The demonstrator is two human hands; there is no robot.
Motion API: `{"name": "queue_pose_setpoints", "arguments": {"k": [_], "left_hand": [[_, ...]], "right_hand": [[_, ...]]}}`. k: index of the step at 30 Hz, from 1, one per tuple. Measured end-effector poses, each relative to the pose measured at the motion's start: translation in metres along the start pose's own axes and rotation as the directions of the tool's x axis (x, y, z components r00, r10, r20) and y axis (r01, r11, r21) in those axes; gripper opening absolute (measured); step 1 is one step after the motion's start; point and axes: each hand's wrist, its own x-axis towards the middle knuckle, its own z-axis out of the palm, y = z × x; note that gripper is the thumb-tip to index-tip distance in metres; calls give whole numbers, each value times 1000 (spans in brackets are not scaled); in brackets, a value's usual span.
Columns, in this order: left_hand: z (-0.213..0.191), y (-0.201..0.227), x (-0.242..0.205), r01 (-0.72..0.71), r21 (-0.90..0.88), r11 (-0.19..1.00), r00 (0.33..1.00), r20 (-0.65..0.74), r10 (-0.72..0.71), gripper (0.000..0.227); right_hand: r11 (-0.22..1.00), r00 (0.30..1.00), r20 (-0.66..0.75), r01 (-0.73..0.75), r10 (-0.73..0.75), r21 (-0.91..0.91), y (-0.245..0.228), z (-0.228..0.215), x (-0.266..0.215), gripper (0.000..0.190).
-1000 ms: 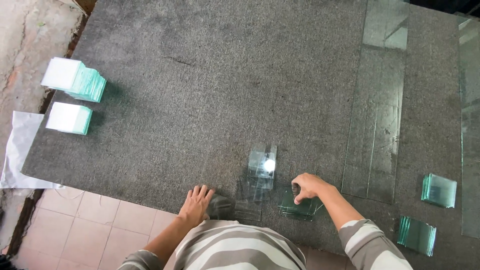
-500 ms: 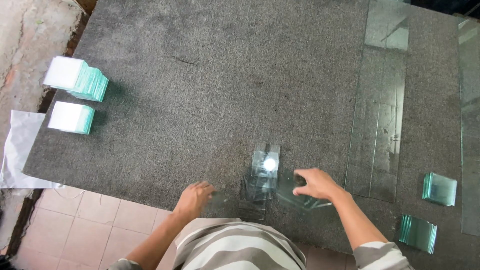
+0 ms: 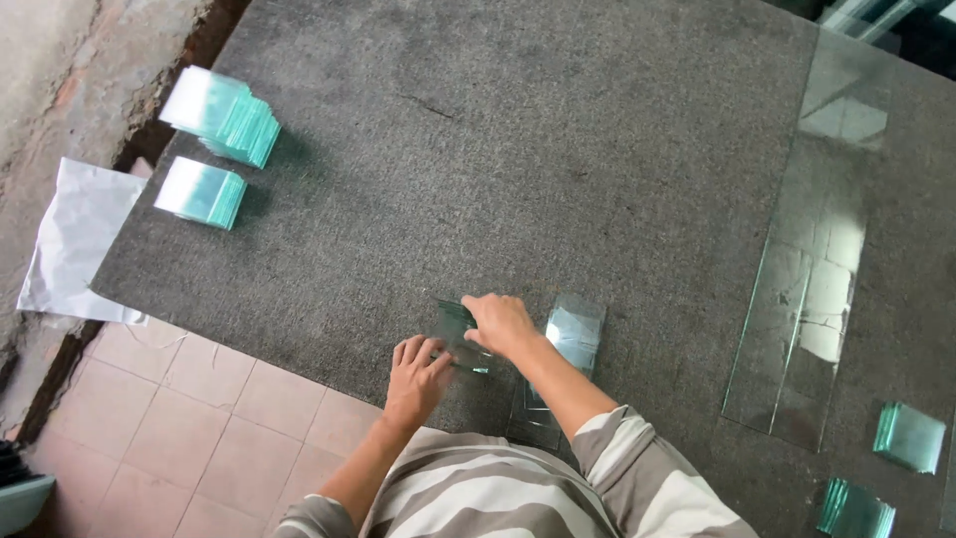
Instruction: Picking up, stacking, and organizing rectangular glass sheets on a workbench before placing them on wrapping paper.
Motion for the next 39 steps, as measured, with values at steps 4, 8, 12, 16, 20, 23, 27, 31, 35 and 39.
{"name": "queue_pose_setpoints", "arguments": {"k": [4, 8, 12, 16, 20, 23, 27, 31, 35, 39], "left_hand": [[-6, 5, -18, 401, -252, 881, 895, -97, -435, 71], [-14, 9, -4, 473, -576, 666, 812, -7, -583, 96], [-19, 7, 22, 545, -725, 421, 763, 220, -608, 120], [-13, 5, 34, 667, -654, 357, 722, 449, -525, 115], [7, 22, 24, 671, -636, 381, 736, 510, -445, 102], [9, 30, 21, 649, -638, 415, 758, 496, -424, 76], [-15, 36, 27, 645, -661, 383, 760, 508, -405, 66], [-17, 38, 28, 631, -655, 416, 772, 478, -419, 66], [-4, 30, 17, 567, -641, 518, 819, 374, -435, 62], [22, 22, 8, 345, -703, 621, 933, 183, -311, 48]], "right_hand": [[991, 996, 84, -18, 7, 129, -18, -16, -21, 56], [969, 991, 132, -54, 22, 241, -30, -43, -53, 68], [970, 983, 182, -74, 31, 232, -31, -31, -65, 85], [960, 989, 122, -114, 85, 254, -31, -10, -76, 81], [921, 989, 68, -151, 135, 358, -22, 22, -88, 74], [793, 983, -27, -129, 180, 596, -19, 37, -110, 89], [519, 908, -66, -176, 415, 836, -10, 90, -117, 100], [488, 870, -186, -71, 457, 870, -49, 91, -98, 91], [523, 837, -263, -32, 480, 852, -48, 104, -97, 85], [657, 856, -322, -27, 404, 753, -16, 128, -97, 44]]}}
